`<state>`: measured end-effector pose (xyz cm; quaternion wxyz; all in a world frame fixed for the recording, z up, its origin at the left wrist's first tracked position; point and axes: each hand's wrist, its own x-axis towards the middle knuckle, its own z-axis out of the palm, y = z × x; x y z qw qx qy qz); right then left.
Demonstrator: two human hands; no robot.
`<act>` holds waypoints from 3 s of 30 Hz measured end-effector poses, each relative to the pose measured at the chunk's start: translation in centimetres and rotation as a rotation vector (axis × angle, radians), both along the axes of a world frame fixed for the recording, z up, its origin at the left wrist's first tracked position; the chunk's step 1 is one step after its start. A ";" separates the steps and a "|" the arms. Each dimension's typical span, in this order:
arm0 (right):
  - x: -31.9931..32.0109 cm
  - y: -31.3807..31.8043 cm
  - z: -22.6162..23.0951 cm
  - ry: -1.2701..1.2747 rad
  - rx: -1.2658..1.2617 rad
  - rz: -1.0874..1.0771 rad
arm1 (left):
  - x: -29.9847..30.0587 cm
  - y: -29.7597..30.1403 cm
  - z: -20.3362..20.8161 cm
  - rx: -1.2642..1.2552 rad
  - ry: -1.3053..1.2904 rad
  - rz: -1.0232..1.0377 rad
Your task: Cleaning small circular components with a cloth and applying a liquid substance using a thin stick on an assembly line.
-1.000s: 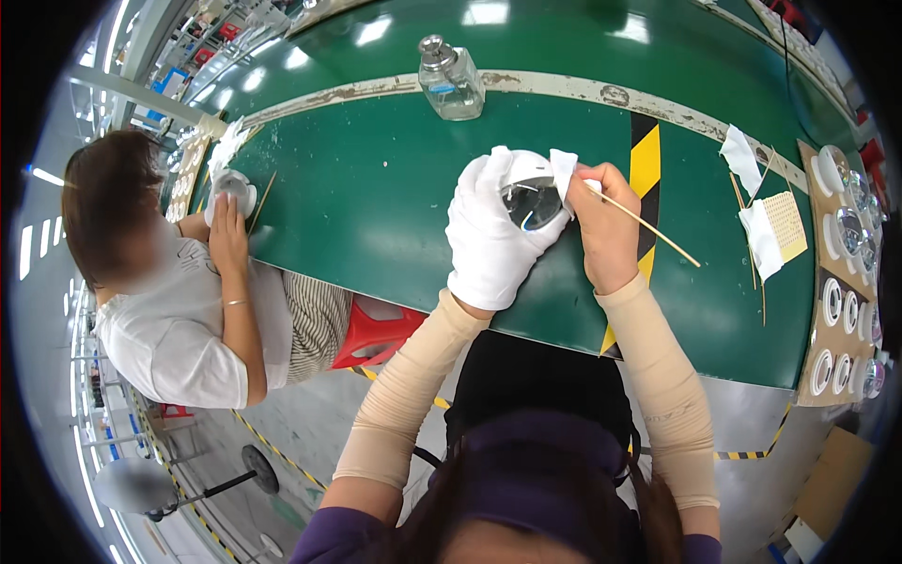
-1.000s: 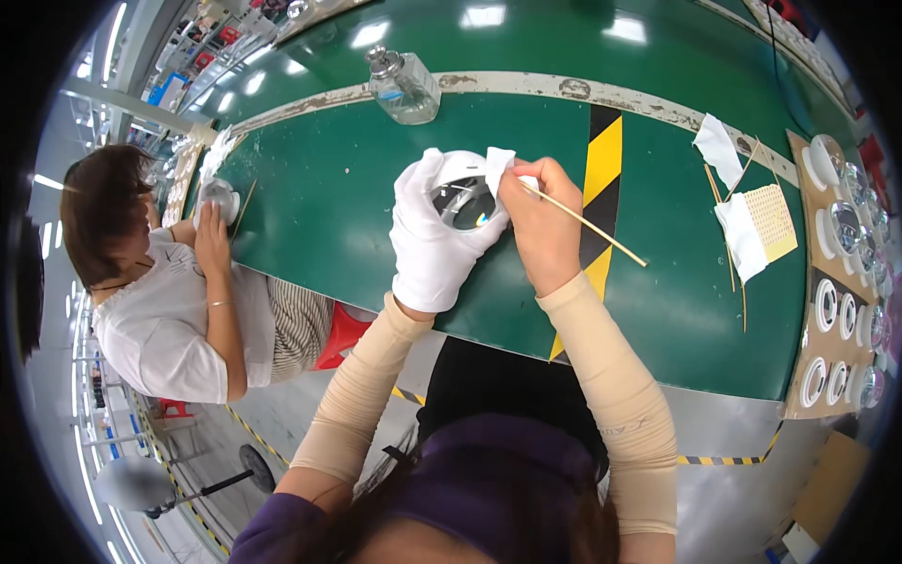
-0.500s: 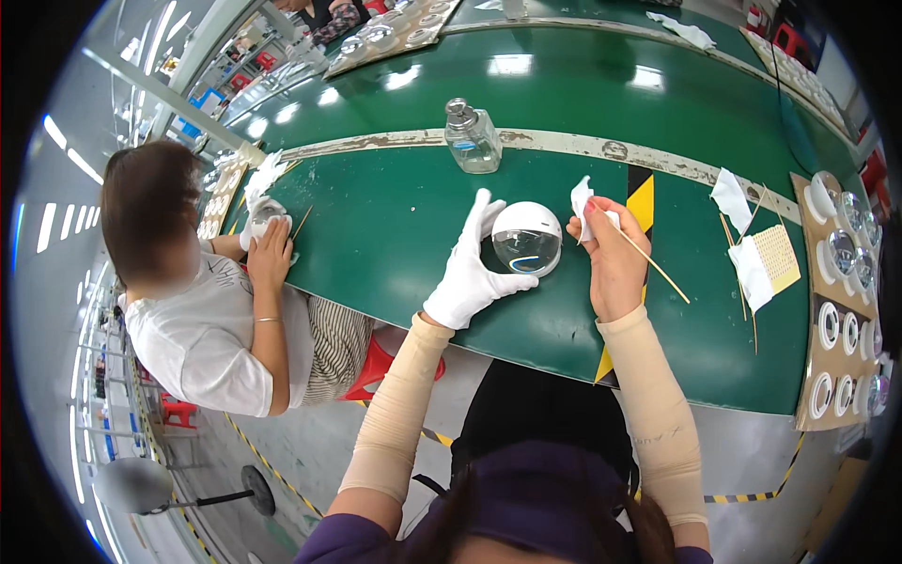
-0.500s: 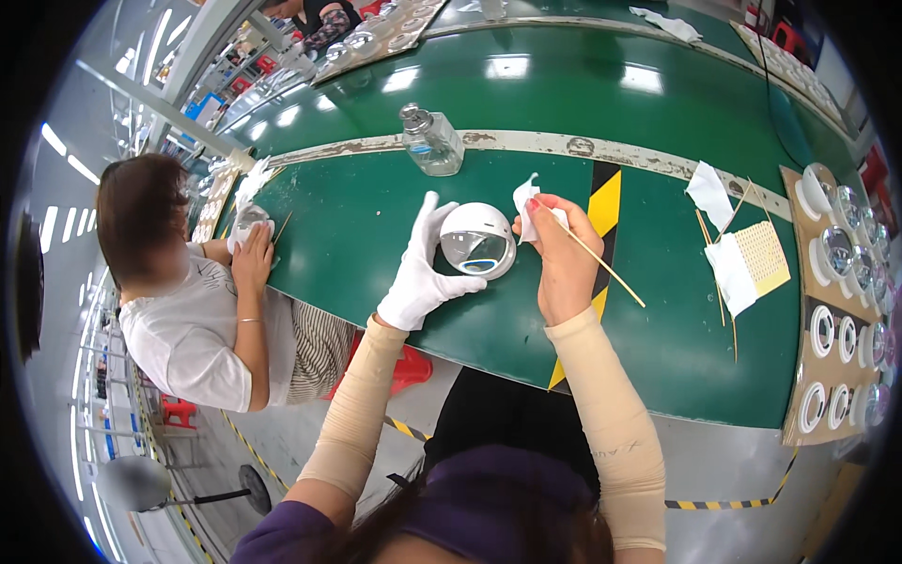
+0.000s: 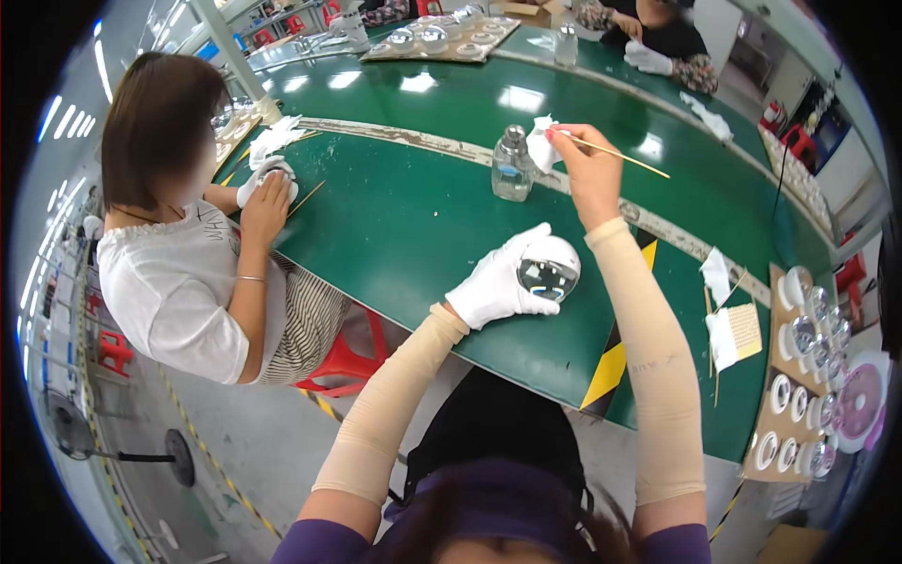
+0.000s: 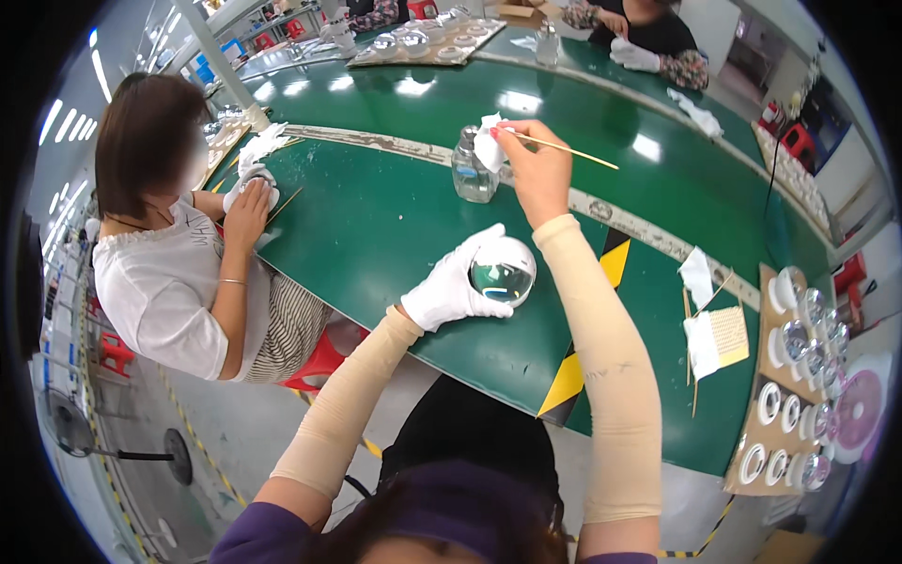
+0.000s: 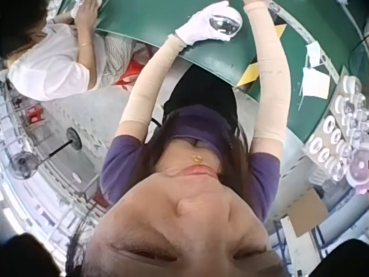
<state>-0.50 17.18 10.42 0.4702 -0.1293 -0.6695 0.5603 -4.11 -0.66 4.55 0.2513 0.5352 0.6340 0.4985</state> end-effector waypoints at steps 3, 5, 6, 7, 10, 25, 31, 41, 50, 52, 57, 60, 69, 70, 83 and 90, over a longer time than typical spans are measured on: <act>-3.6 1.6 -1.0 -0.077 0.078 -0.074 | 0.0 -0.3 0.7 -0.027 -0.072 -0.032; -5.1 3.3 -2.9 -0.137 0.225 -0.160 | 0.0 -0.1 0.6 -0.034 -0.076 -0.047; -5.5 3.2 -3.2 -0.160 0.297 -0.191 | -0.1 -0.2 0.4 -0.020 -0.028 -0.048; -5.5 3.0 -3.7 -0.180 0.367 -0.221 | -0.1 -0.4 0.4 -0.008 0.020 -0.046; -5.5 2.9 -4.0 -0.252 0.250 -0.162 | 0.0 -0.8 0.6 -0.038 0.025 -0.030; -3.6 3.1 -1.3 -0.255 -0.105 0.089 | 0.2 -1.3 -0.3 0.004 0.130 -0.023; -2.6 3.3 -1.8 -0.264 -0.222 0.058 | 0.0 -0.8 -0.7 0.043 0.150 -0.019; -2.9 4.5 -3.8 -0.217 -0.006 0.050 | 0.0 -1.4 -0.8 0.165 0.221 -0.043; -2.9 3.2 -3.3 -0.249 0.070 0.004 | 0.5 -1.6 -1.4 0.053 0.107 0.038; -3.0 3.4 -3.5 -0.278 0.076 -0.015 | 0.4 -1.7 -1.0 0.049 0.076 -0.017; -3.3 3.1 -3.5 -0.247 0.114 -0.040 | 0.2 -1.7 -0.9 0.048 0.093 -0.009; -3.1 2.8 -3.3 -0.261 0.151 -0.064 | 0.4 -1.7 -1.0 0.050 0.101 -0.005; -3.5 2.6 -3.6 -0.251 0.194 -0.074 | 0.0 -1.6 -1.0 0.063 0.094 -0.003; -3.7 2.7 -3.6 -0.272 0.178 -0.056 | -0.1 -1.6 -0.9 0.077 0.076 -0.008; -2.2 2.3 -3.2 -0.320 0.289 -0.127 | 1.4 -2.2 -0.4 0.050 -0.040 -0.028; 2.5 -3.4 -0.3 -0.053 0.031 -0.071 | -0.2 -2.5 0.9 0.211 0.071 -0.019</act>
